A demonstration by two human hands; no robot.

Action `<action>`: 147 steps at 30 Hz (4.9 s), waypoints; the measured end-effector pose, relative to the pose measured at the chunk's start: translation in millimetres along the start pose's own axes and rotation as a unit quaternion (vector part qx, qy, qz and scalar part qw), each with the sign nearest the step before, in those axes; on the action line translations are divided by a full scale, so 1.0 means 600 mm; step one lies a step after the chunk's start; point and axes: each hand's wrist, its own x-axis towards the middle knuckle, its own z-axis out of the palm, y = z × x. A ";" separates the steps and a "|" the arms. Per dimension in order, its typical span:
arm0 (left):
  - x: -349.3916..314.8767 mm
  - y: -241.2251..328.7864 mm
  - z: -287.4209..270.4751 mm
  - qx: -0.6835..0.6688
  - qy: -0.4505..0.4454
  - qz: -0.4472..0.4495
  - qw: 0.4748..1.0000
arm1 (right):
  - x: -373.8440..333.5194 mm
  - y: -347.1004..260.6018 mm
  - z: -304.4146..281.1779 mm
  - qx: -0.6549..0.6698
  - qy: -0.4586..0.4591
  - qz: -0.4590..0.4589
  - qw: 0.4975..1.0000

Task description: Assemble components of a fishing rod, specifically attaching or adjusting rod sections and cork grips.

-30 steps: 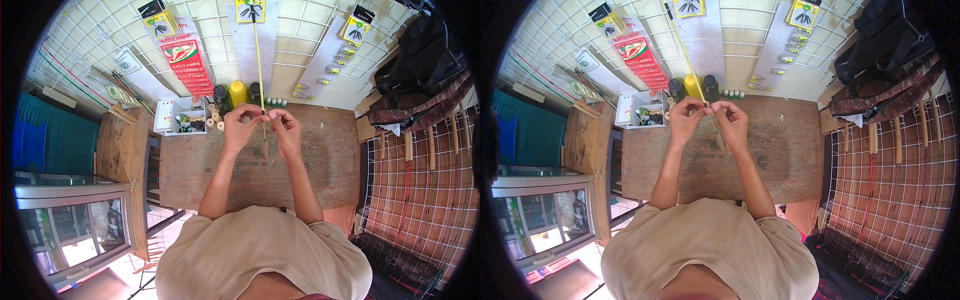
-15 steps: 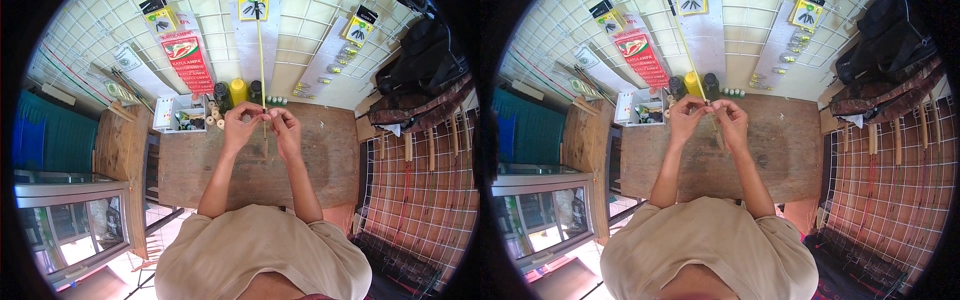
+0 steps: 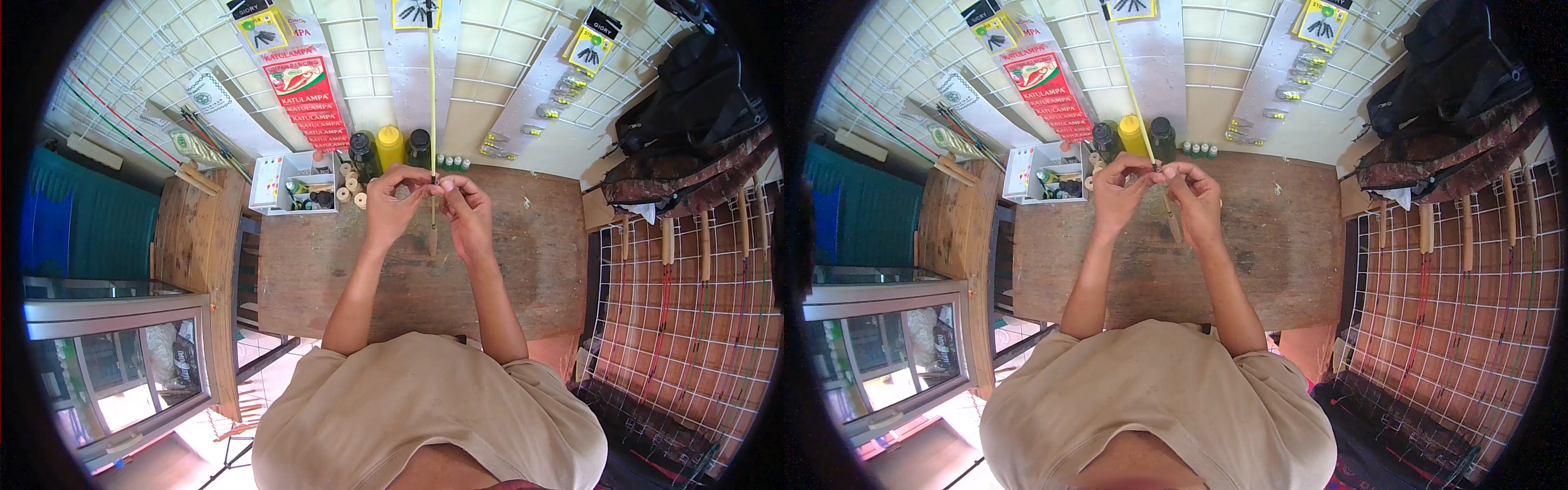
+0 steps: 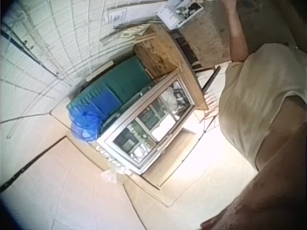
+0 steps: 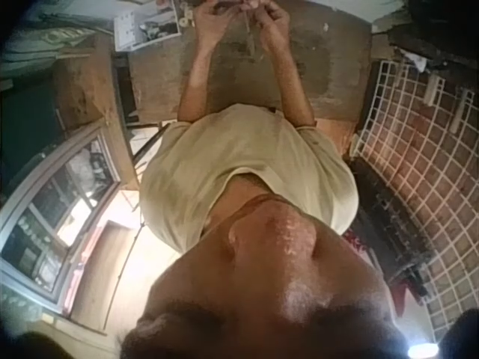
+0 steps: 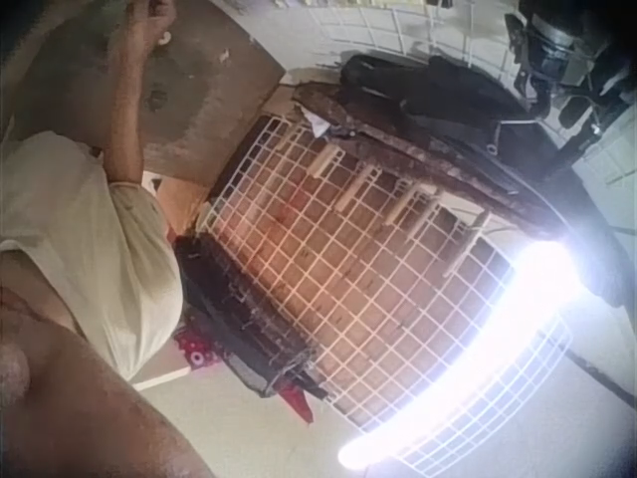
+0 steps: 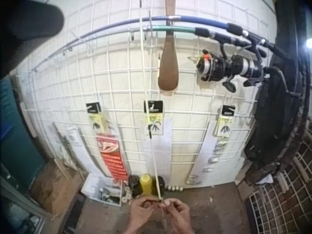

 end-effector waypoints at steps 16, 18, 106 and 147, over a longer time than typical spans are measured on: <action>-0.006 0.040 -0.006 0.081 0.031 0.057 0.995 | 0.002 -0.009 -0.003 -0.077 0.008 -0.024 0.997; -0.004 0.041 -0.005 0.076 0.027 0.063 0.995 | 0.002 -0.007 -0.006 -0.090 0.009 -0.033 0.995; 0.164 0.189 0.027 -0.020 0.112 0.317 0.942 | 0.060 -0.197 0.162 -0.291 0.046 -0.460 0.838; 0.168 0.252 0.013 -0.039 0.056 0.277 0.958 | 0.073 -0.223 0.183 -0.045 -0.055 -0.309 0.948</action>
